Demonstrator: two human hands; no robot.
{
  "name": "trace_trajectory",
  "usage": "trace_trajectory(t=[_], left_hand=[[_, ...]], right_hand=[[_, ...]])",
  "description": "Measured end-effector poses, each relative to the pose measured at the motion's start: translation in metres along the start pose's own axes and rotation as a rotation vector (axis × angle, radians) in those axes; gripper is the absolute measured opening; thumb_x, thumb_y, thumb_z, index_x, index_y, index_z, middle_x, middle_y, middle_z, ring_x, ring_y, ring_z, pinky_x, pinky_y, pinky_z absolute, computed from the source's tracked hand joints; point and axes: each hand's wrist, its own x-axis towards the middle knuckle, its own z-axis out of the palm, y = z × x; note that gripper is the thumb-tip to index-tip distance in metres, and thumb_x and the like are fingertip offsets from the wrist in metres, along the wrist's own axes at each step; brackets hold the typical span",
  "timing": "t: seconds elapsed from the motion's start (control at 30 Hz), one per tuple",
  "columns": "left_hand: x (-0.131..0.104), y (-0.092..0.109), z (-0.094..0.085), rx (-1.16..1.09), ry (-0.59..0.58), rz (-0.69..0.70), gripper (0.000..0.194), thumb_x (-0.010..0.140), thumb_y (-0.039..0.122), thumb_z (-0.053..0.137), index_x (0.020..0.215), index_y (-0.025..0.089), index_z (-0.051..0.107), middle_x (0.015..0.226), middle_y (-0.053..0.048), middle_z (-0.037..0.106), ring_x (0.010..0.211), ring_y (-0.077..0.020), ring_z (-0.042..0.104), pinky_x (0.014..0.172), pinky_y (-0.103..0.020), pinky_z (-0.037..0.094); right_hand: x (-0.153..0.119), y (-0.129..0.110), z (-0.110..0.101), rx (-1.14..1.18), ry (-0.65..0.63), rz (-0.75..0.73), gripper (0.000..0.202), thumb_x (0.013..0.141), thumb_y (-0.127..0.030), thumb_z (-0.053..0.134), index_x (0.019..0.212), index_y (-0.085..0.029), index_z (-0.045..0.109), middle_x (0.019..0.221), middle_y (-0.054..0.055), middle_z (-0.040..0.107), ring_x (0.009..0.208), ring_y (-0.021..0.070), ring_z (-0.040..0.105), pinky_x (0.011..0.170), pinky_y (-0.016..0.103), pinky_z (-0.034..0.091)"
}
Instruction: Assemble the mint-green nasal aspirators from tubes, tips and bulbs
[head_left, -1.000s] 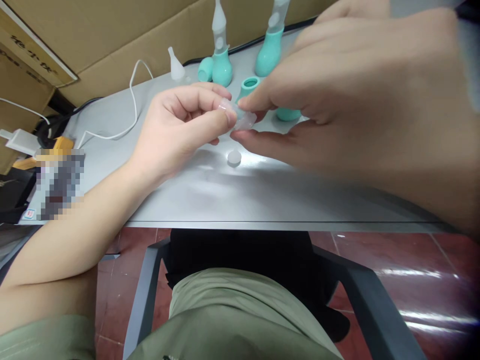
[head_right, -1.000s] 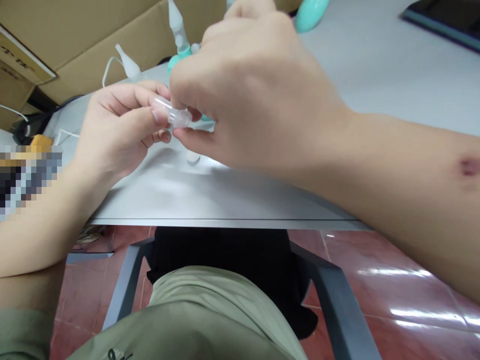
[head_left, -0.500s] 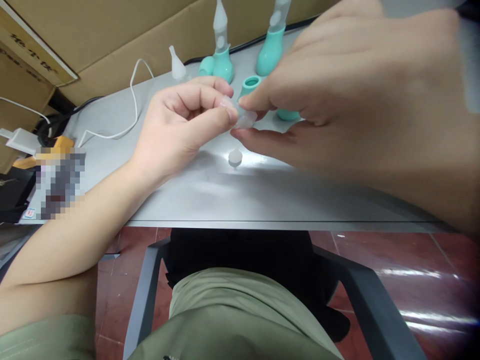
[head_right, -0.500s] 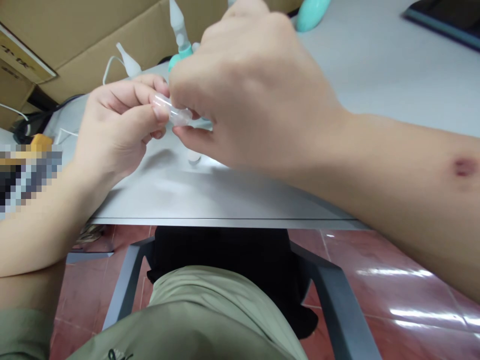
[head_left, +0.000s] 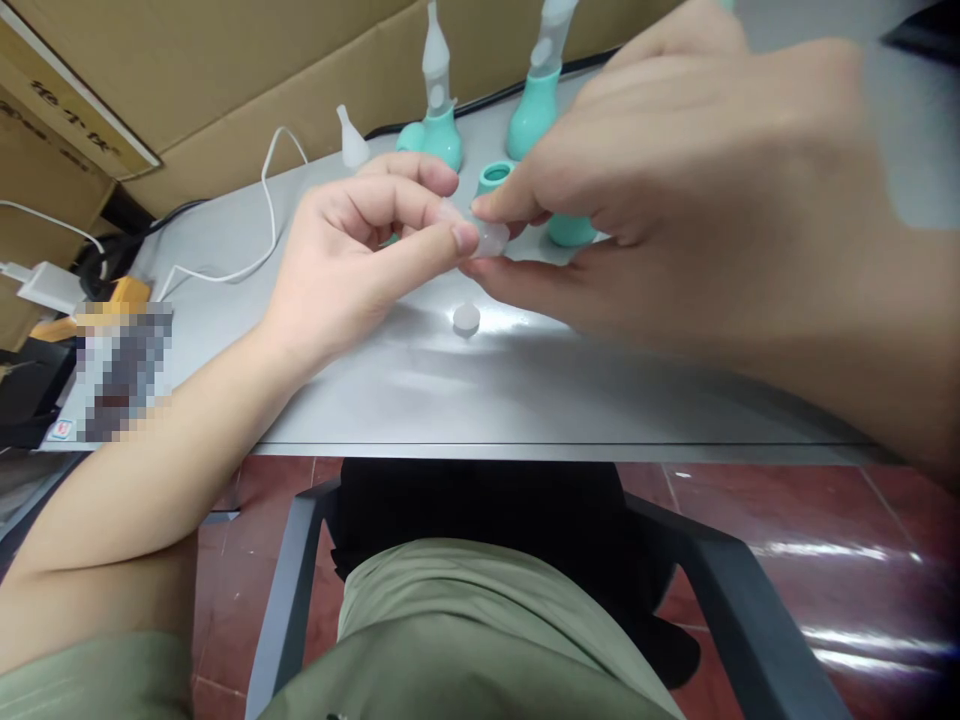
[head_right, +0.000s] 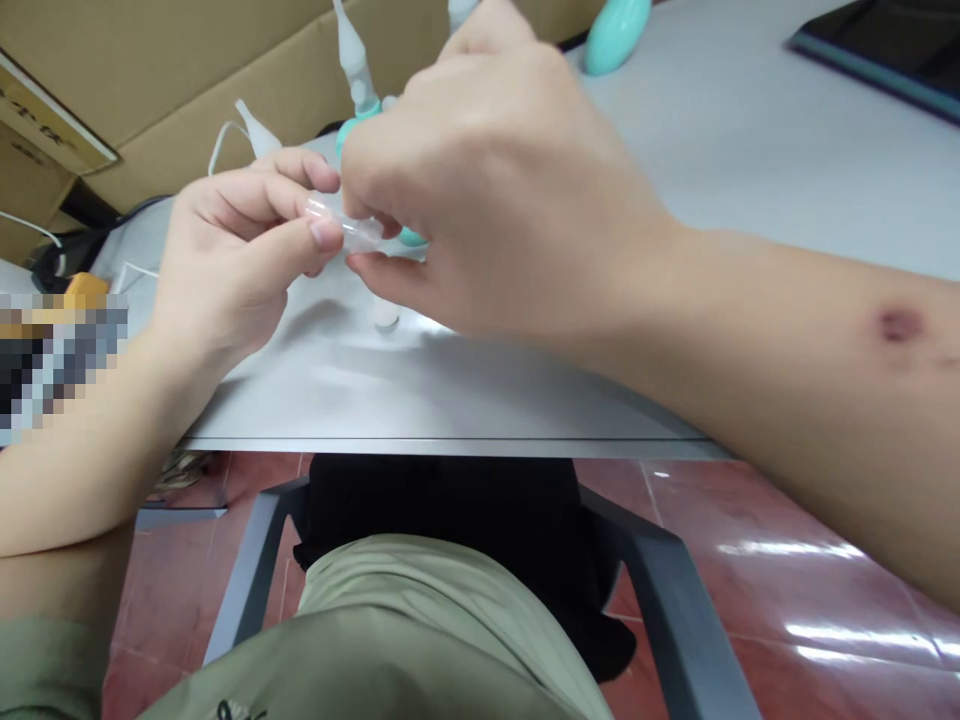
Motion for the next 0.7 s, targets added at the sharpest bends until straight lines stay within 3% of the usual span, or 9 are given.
trace_trajectory(t=[0.07, 0.2, 0.27, 0.37, 0.53, 0.57, 0.6, 0.63, 0.7], left_hand=[[0.001, -0.003, 0.0, 0.003, -0.001, 0.046, 0.024, 0.09, 0.017, 0.099, 0.084, 0.04, 0.099, 0.09, -0.004, 0.072, 0.127, -0.0257, 0.077, 0.088, -0.036, 0.059], [0.003, -0.011, 0.0, 0.013, -0.015, 0.104, 0.014, 0.092, 0.028, 0.104, 0.087, 0.04, 0.098, 0.084, -0.005, 0.068, 0.131, -0.0309, 0.08, 0.094, -0.039, 0.065], [0.002, -0.01, 0.002, 0.049, -0.02, 0.132, 0.011, 0.09, 0.038, 0.11, 0.092, 0.037, 0.1, 0.094, -0.006, 0.077, 0.125, -0.0313, 0.082, 0.092, -0.04, 0.067], [-0.004, 0.003, 0.006, 0.073, 0.01, 0.145, 0.026, 0.087, 0.051, 0.116, 0.101, 0.034, 0.102, 0.119, -0.006, 0.087, 0.108, -0.0247, 0.08, 0.088, -0.039, 0.067], [-0.008, 0.017, 0.004, 0.104, 0.073, 0.173, 0.021, 0.101, 0.047, 0.107, 0.118, 0.038, 0.1, 0.134, -0.001, 0.086, 0.108, -0.0175, 0.081, 0.093, -0.034, 0.07], [-0.008, 0.015, 0.003, 0.171, 0.043, 0.134, 0.02, 0.107, 0.047, 0.102, 0.124, 0.038, 0.097, 0.139, 0.0, 0.085, 0.111, -0.0178, 0.081, 0.098, -0.035, 0.071], [-0.006, 0.012, 0.001, 0.165, 0.073, 0.182, 0.025, 0.104, 0.049, 0.103, 0.125, 0.036, 0.095, 0.136, -0.002, 0.086, 0.105, -0.0187, 0.08, 0.094, -0.036, 0.07], [-0.004, 0.007, 0.0, 0.179, 0.027, 0.165, 0.034, 0.102, 0.052, 0.104, 0.129, 0.034, 0.093, 0.141, -0.004, 0.086, 0.108, -0.0219, 0.082, 0.094, -0.037, 0.071], [0.002, -0.001, -0.002, 0.254, -0.039, 0.055, 0.047, 0.099, 0.054, 0.103, 0.137, 0.031, 0.086, 0.151, -0.009, 0.084, 0.119, -0.0289, 0.084, 0.101, -0.042, 0.072]], right_hand=[[0.0, 0.003, 0.0, 0.029, 0.003, -0.023, 0.033, 0.098, -0.008, 0.096, 0.077, -0.024, 0.077, 0.093, -0.014, 0.084, 0.176, 0.0282, 0.064, 0.133, 0.031, 0.07], [-0.002, 0.005, 0.0, -0.092, 0.047, -0.097, 0.022, 0.099, -0.015, 0.097, 0.086, -0.025, 0.081, 0.101, -0.017, 0.087, 0.168, 0.0289, 0.071, 0.129, 0.033, 0.072], [-0.002, 0.005, 0.001, -0.16, 0.059, -0.084, 0.015, 0.098, -0.021, 0.1, 0.102, -0.027, 0.087, 0.112, -0.019, 0.089, 0.168, 0.0274, 0.071, 0.128, 0.027, 0.07], [-0.002, 0.003, 0.0, -0.121, 0.037, -0.031, 0.025, 0.095, -0.021, 0.104, 0.116, -0.029, 0.092, 0.121, -0.016, 0.091, 0.173, 0.0259, 0.066, 0.122, 0.017, 0.068], [-0.003, 0.003, -0.013, -0.228, 0.17, -0.068, 0.022, 0.103, -0.032, 0.098, 0.125, -0.031, 0.093, 0.117, -0.013, 0.088, 0.154, 0.0158, 0.079, 0.129, 0.011, 0.059], [-0.003, 0.004, -0.017, -0.272, 0.197, -0.079, 0.019, 0.108, -0.035, 0.093, 0.126, -0.031, 0.091, 0.116, -0.012, 0.087, 0.148, 0.0127, 0.081, 0.129, 0.01, 0.057], [-0.002, 0.006, -0.02, -0.31, 0.213, -0.085, 0.016, 0.112, -0.037, 0.087, 0.127, -0.03, 0.089, 0.115, -0.012, 0.085, 0.143, 0.0103, 0.082, 0.128, 0.009, 0.055], [-0.001, 0.008, -0.023, -0.341, 0.215, -0.089, 0.015, 0.115, -0.037, 0.082, 0.128, -0.03, 0.086, 0.115, -0.011, 0.084, 0.138, 0.0091, 0.083, 0.128, 0.01, 0.055], [0.002, 0.014, -0.027, -0.364, 0.203, -0.101, 0.017, 0.12, -0.034, 0.072, 0.134, -0.03, 0.082, 0.114, -0.008, 0.081, 0.129, 0.0104, 0.082, 0.128, 0.018, 0.058]])
